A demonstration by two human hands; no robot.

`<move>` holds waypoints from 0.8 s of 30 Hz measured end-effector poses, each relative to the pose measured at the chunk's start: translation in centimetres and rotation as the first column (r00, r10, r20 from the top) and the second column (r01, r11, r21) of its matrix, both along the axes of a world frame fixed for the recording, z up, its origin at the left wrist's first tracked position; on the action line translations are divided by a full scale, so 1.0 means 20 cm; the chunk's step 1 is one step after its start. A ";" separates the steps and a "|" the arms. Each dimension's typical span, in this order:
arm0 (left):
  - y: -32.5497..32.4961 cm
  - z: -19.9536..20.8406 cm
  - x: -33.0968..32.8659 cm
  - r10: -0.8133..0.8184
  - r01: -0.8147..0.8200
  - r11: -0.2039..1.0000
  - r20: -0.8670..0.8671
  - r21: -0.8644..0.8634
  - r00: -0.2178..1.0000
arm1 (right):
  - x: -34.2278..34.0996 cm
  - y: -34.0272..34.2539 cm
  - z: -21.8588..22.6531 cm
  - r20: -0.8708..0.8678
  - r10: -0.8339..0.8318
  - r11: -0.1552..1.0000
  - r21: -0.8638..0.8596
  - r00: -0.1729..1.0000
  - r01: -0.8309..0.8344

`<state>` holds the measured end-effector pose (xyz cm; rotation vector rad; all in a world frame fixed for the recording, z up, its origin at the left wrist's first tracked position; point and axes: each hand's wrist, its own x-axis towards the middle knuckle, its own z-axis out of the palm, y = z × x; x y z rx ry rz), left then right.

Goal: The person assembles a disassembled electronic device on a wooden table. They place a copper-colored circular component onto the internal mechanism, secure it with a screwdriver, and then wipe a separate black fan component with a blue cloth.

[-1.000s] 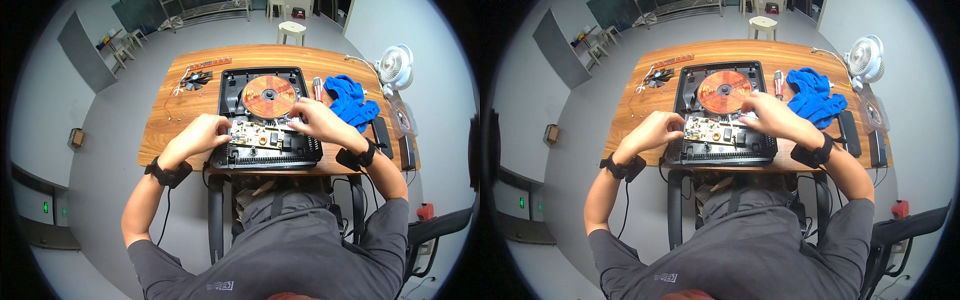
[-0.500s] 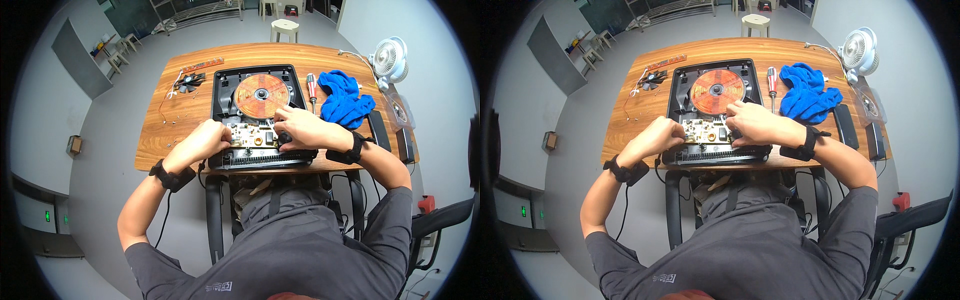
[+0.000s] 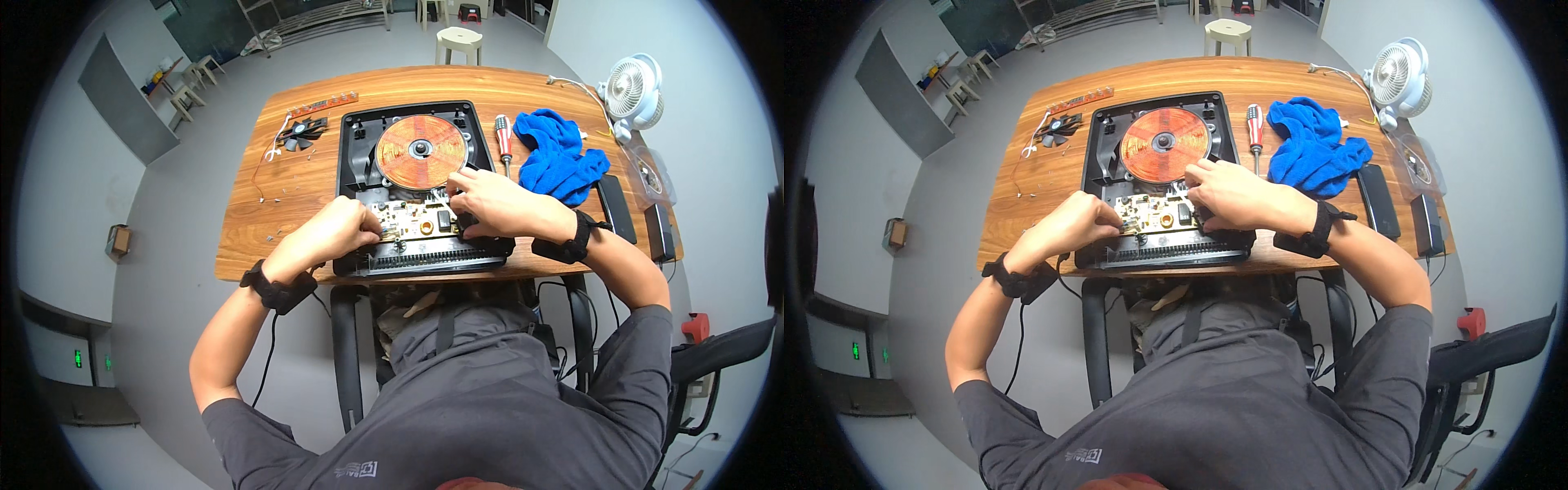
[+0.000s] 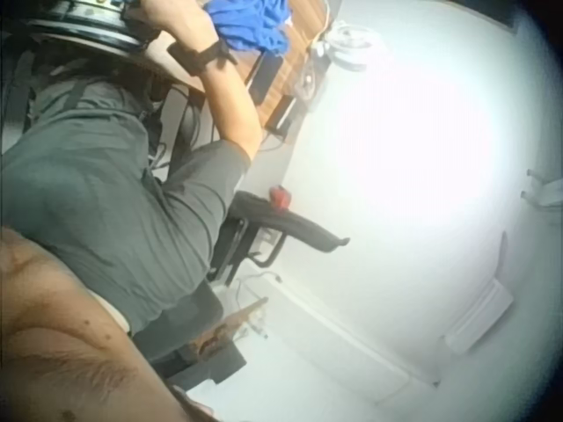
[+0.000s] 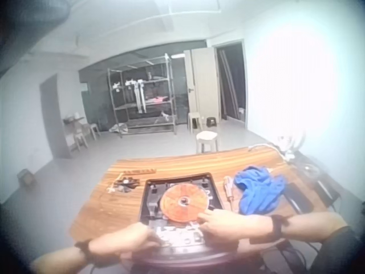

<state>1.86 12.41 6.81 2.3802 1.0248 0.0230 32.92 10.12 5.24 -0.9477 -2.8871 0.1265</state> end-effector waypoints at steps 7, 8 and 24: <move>0.00 -0.01 -0.08 -0.021 0.018 0.999 0.067 0.040 0.998 | 0.03 -0.01 -0.01 -0.041 -0.041 0.997 -0.072 0.998 0.038; 0.00 -0.02 -0.09 -0.025 0.022 0.999 0.085 0.037 0.996 | 0.03 -0.01 0.00 -0.036 -0.049 0.996 -0.081 0.998 0.046; 0.02 -0.12 -0.12 -0.086 0.075 0.995 0.161 0.072 0.983 | 0.05 -0.03 -0.03 -0.021 -0.109 0.986 -0.127 0.994 0.105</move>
